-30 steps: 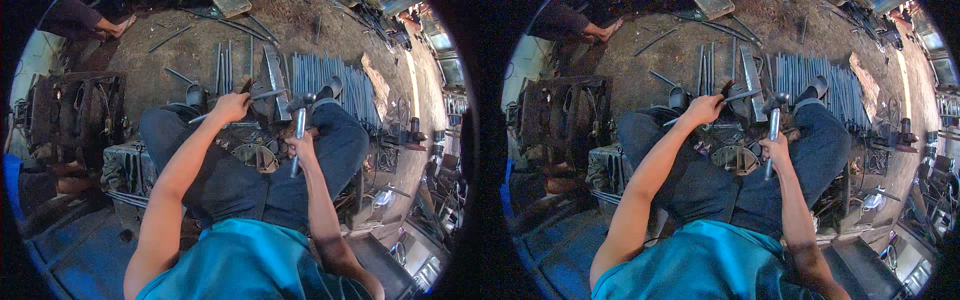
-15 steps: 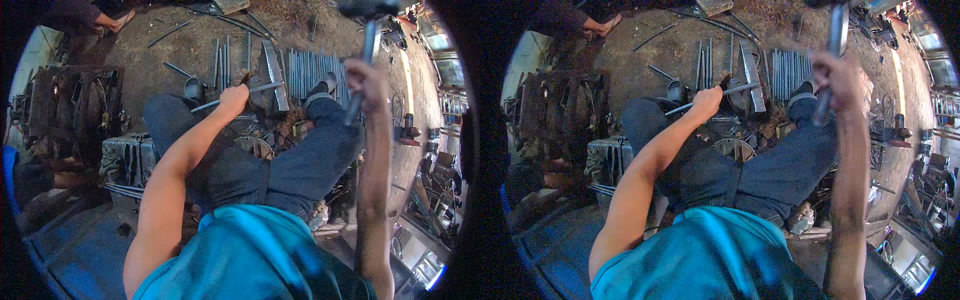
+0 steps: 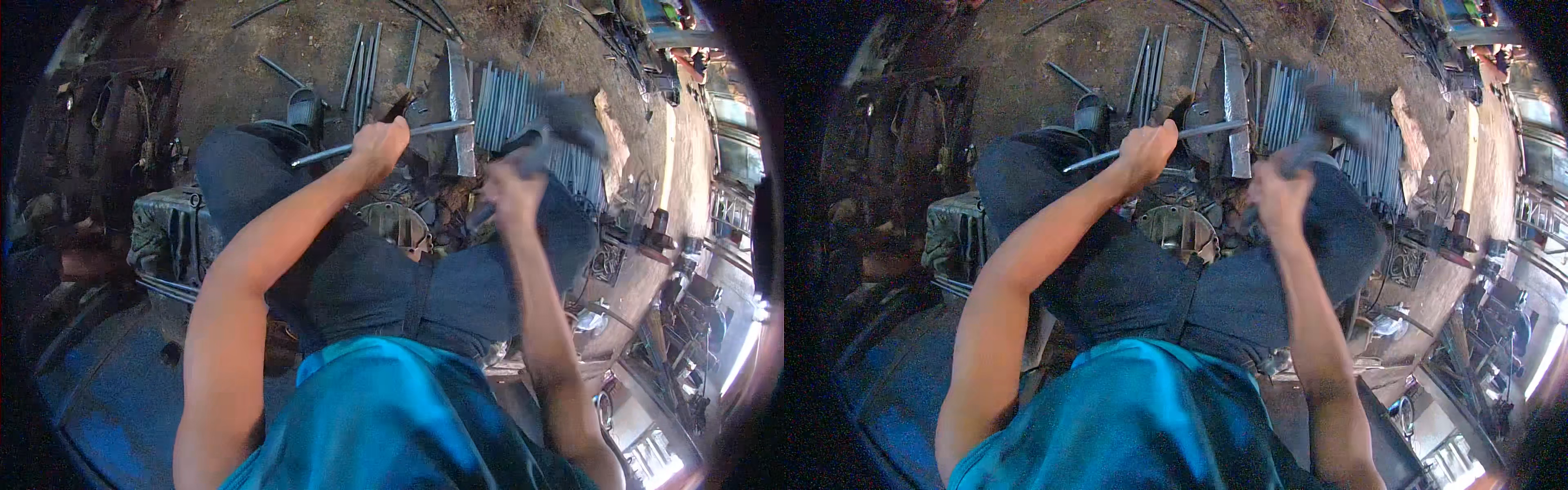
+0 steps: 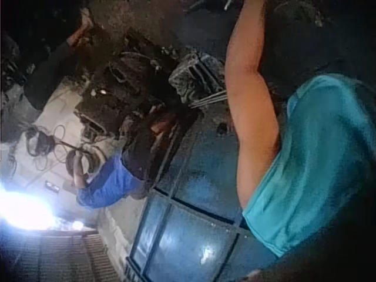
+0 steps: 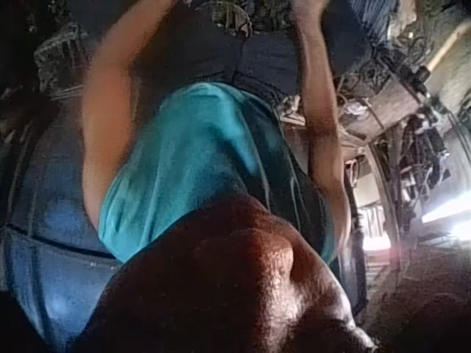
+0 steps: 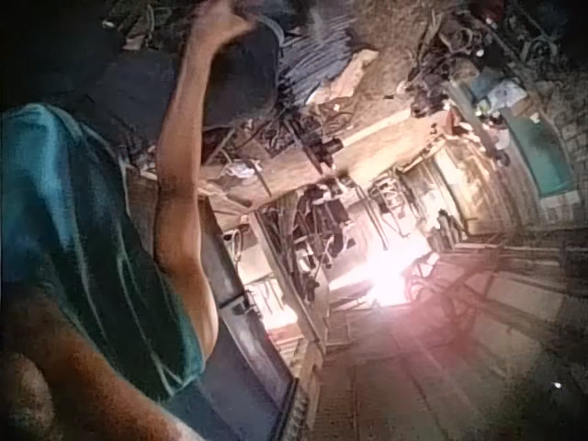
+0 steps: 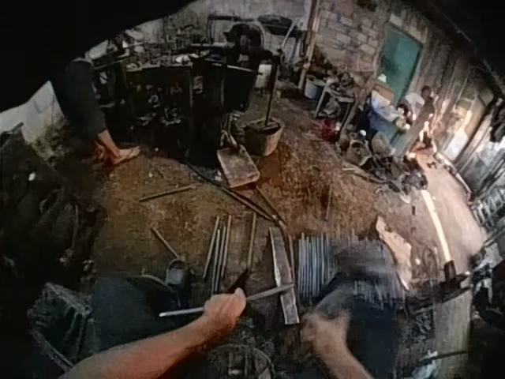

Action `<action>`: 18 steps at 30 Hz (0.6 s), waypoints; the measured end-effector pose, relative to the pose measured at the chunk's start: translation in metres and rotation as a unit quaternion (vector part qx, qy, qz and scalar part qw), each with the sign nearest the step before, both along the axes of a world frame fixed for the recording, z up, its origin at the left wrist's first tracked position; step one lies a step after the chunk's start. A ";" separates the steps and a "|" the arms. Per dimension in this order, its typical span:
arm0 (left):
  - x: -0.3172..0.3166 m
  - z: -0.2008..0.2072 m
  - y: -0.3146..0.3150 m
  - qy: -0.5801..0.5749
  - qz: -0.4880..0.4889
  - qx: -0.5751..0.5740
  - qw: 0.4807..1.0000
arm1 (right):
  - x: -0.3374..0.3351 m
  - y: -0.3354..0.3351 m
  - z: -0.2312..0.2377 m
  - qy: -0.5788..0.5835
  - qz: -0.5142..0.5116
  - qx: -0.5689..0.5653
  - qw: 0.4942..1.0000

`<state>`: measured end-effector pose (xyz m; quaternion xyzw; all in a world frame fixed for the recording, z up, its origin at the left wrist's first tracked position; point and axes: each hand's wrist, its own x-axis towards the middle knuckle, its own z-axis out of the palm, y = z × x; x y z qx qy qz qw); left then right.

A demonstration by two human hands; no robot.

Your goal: The person is using a hammer and an anvil-like surface to straighten or shape a metal rod.

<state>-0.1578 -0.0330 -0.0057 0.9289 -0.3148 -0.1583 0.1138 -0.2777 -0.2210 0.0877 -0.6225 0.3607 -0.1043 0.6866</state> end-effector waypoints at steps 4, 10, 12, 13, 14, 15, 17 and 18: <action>0.016 -0.025 0.006 -0.026 0.036 0.011 0.999 | -0.005 -0.019 -0.001 0.137 0.007 0.243 0.960; -0.006 -0.010 0.017 -0.011 0.002 -0.035 0.999 | 0.003 -0.036 0.093 -0.042 0.078 0.076 0.993; -0.004 -0.008 0.017 0.014 0.004 -0.032 0.999 | 0.002 -0.035 0.102 -0.079 0.088 0.058 0.991; -0.003 -0.006 0.017 0.043 0.006 -0.031 0.999 | -0.001 -0.031 0.099 -0.084 0.084 0.053 0.991; -0.001 -0.006 0.019 0.039 0.006 -0.030 0.999 | -0.004 -0.026 0.093 -0.089 0.081 0.050 0.992; -0.001 -0.008 0.022 0.044 0.003 -0.040 0.998 | -0.009 -0.019 0.078 -0.065 0.070 0.061 0.994; 0.000 -0.005 0.022 0.047 -0.003 -0.050 0.998 | -0.022 -0.006 0.032 0.026 0.054 0.059 0.996; 0.000 -0.002 0.021 0.055 0.010 -0.046 0.997 | -0.030 0.003 0.013 0.071 0.074 0.068 0.992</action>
